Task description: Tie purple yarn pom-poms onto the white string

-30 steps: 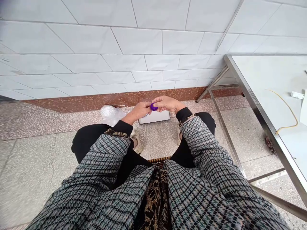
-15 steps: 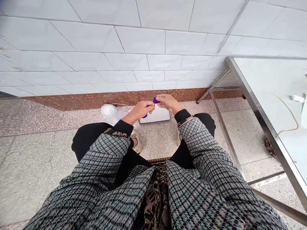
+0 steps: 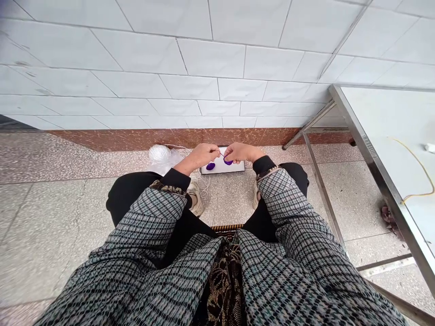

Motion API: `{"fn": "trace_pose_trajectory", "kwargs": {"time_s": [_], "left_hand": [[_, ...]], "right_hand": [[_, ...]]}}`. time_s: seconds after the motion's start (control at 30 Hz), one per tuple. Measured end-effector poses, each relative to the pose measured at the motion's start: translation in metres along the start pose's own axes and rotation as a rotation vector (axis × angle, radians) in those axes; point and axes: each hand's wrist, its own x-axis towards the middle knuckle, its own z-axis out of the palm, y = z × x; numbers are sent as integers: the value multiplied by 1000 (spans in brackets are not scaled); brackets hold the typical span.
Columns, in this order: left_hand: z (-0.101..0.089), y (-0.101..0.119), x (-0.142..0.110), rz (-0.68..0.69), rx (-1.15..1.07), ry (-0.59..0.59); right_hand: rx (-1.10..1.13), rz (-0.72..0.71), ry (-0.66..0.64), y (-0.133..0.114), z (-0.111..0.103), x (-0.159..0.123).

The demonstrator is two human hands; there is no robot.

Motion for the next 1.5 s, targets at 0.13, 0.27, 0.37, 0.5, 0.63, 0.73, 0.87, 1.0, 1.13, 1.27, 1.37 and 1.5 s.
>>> {"fn": "trace_pose_trajectory", "kwargs": {"time_s": [0.13,0.27,0.37,0.5,0.63,0.73,0.87,1.0,1.13,1.27,1.37,1.5], "left_hand": [[2,4,-1,-18,-116,-3],[8,2,0,22,-192,-13],[12,0,1,43,-174,-29],[12,0,1,39,-139,-29],[9,1,1,1,-191,-46],[6,0,1,-36,-172,-73],[2,-1,1,-13,-84,-43],[0,3,-1,-1,-92,-24],[1,6,-2,16,-201,-13],[2,3,-1,22,-227,-37],[4,-1,0,6,-212,-43],[4,-4,2,-34,-147,-19]], "right_hand": [[210,-3,244,-3,6,9],[633,-17,308,-12,10,8],[814,1,281,-16,11,4],[842,-9,224,-16,10,1],[747,-70,141,-15,6,-5],[565,-135,39,-13,2,-9],[207,-133,16,-3,2,-6],[70,-70,181,4,7,7],[504,-67,353,-3,11,14],[845,-142,274,-13,12,11],[843,-224,180,-16,11,5],[666,-271,42,-17,3,-9]]}}
